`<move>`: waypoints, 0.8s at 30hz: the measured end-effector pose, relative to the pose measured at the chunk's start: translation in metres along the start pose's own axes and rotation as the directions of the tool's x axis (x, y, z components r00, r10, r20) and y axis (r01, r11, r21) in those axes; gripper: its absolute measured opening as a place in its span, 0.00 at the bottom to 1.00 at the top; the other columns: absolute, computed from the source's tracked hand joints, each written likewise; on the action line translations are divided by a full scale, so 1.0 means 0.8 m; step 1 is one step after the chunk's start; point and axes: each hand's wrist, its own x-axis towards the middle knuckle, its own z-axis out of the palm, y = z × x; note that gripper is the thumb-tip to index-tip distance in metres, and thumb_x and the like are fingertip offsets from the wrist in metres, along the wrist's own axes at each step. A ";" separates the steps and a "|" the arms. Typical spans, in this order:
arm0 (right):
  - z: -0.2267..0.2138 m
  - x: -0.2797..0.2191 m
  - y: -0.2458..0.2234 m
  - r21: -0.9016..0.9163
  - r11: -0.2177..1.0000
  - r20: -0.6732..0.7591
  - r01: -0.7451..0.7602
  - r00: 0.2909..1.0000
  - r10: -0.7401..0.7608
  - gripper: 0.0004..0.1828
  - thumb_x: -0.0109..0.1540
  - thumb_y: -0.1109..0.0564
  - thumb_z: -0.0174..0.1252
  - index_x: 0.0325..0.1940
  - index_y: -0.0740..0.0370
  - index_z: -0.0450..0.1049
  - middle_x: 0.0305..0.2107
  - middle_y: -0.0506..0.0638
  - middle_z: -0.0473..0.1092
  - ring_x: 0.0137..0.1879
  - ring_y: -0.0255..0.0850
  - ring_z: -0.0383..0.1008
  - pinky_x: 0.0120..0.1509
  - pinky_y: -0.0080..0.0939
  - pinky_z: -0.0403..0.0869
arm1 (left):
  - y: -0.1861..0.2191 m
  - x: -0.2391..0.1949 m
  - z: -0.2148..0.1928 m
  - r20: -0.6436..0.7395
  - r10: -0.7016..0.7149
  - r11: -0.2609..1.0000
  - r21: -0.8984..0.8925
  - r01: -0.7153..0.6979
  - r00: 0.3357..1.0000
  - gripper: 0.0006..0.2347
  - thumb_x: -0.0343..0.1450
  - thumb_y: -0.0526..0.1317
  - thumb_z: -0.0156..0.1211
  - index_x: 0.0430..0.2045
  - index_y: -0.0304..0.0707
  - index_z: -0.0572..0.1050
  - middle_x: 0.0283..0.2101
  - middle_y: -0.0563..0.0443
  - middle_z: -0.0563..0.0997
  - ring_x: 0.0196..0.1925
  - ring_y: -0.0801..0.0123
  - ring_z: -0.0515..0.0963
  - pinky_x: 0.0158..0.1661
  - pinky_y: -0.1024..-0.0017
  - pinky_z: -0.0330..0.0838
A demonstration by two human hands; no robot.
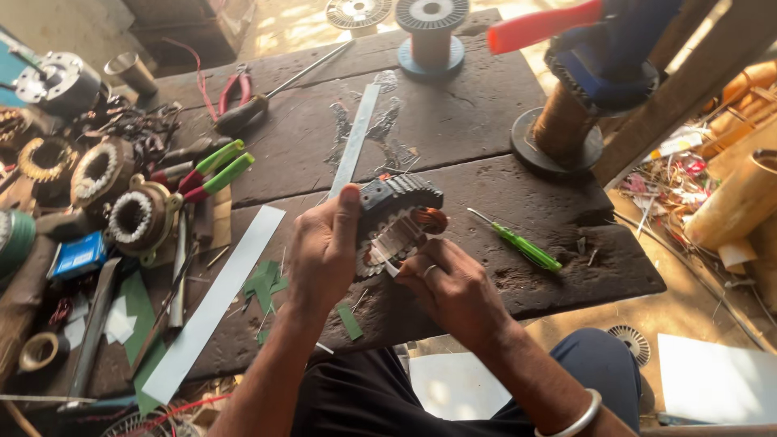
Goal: The person works on a motor armature, using a screwdriver to adjust copper windings and inserting small white insulating pieces into the slots. The person rotates the armature to access different sections and continues adjusting the windings throughout the clip.
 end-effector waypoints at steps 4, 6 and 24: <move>-0.003 0.001 0.010 0.009 0.998 0.064 0.065 0.996 -0.066 0.09 0.60 0.59 0.68 0.36 0.62 0.73 0.33 0.50 0.70 0.41 0.45 0.78 0.44 0.46 0.78 | 0.002 -0.001 -0.002 0.026 0.037 0.994 -0.099 -0.034 0.999 0.28 0.79 0.57 0.40 0.21 0.31 0.76 0.14 0.54 0.71 0.19 0.75 0.69 0.22 0.67 0.63; -0.007 0.003 0.016 -0.009 0.995 0.123 0.095 0.988 -0.093 0.09 0.60 0.59 0.68 0.37 0.64 0.74 0.33 0.50 0.70 0.39 0.43 0.77 0.42 0.45 0.79 | 0.004 -0.002 -0.003 0.036 0.033 0.993 -0.113 -0.029 0.999 0.28 0.78 0.57 0.40 0.22 0.32 0.77 0.14 0.54 0.72 0.19 0.75 0.72 0.21 0.67 0.65; 0.027 0.001 -0.043 0.097 0.865 -0.091 -0.492 0.861 0.500 0.07 0.57 0.59 0.70 0.35 0.64 0.80 0.28 0.49 0.75 0.28 0.36 0.78 0.33 0.37 0.76 | 0.015 0.001 -0.011 0.025 -0.006 0.998 -0.064 0.008 1.000 0.27 0.78 0.57 0.40 0.26 0.33 0.80 0.15 0.48 0.75 0.20 0.69 0.78 0.25 0.63 0.70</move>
